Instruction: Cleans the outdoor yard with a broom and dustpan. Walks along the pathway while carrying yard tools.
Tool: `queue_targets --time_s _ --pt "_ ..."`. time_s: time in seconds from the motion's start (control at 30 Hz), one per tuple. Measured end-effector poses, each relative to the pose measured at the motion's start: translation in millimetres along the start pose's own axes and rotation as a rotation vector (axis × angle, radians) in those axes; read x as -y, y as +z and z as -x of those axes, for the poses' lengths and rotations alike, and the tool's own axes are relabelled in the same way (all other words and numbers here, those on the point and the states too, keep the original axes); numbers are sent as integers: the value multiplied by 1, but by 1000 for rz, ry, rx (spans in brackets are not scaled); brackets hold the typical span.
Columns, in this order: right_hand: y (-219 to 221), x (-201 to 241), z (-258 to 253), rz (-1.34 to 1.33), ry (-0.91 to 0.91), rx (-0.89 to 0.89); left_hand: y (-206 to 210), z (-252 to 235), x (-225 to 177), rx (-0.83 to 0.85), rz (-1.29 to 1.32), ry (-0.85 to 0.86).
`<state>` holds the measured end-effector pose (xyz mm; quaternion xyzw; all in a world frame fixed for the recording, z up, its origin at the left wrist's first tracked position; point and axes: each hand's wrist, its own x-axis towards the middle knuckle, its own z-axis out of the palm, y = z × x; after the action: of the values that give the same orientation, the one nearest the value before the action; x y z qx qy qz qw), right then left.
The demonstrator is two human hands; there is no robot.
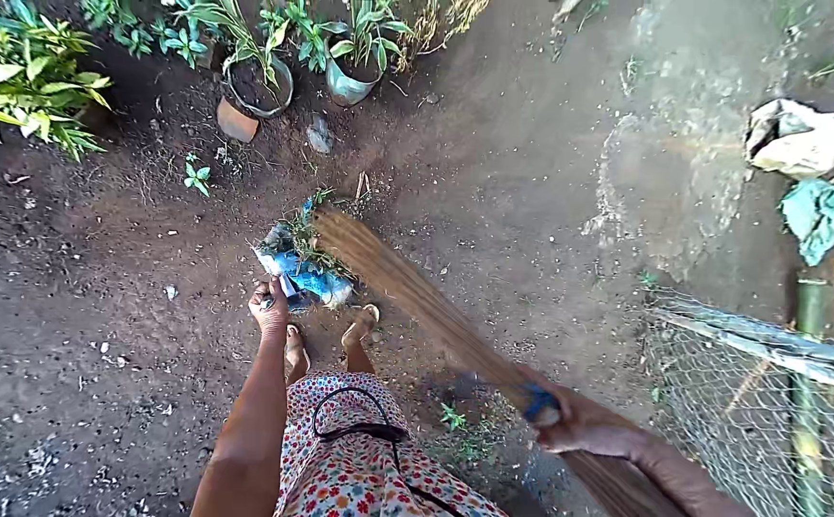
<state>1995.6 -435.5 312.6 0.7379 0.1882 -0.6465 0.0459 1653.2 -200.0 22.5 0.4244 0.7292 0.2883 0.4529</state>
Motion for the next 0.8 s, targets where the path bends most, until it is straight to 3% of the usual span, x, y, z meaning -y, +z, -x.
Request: queue_targets --time_s 0.1,0.23,0.3,0.37,0.5,0.67,0.8 --pt "-35 22 -36 32 -67 -157 0 0 -6 16 -38 -10" --pt "-37 81 -148 92 0 -213 7 4 -4 28 -26 -4" --pt "-21 98 -197 256 64 -165 11 5 -3 17 -27 4" --pt "-1 96 -215 382 73 -5 9 1 -4 9 -24 2" --pt "22 53 -156 301 41 181 10 0 2 -20 -31 19" --pt "7 5 -65 -25 -39 11 2 -1 -1 -36 -9 -8" --pt "10 23 -100 -62 7 -72 2 1 0 40 -39 7"
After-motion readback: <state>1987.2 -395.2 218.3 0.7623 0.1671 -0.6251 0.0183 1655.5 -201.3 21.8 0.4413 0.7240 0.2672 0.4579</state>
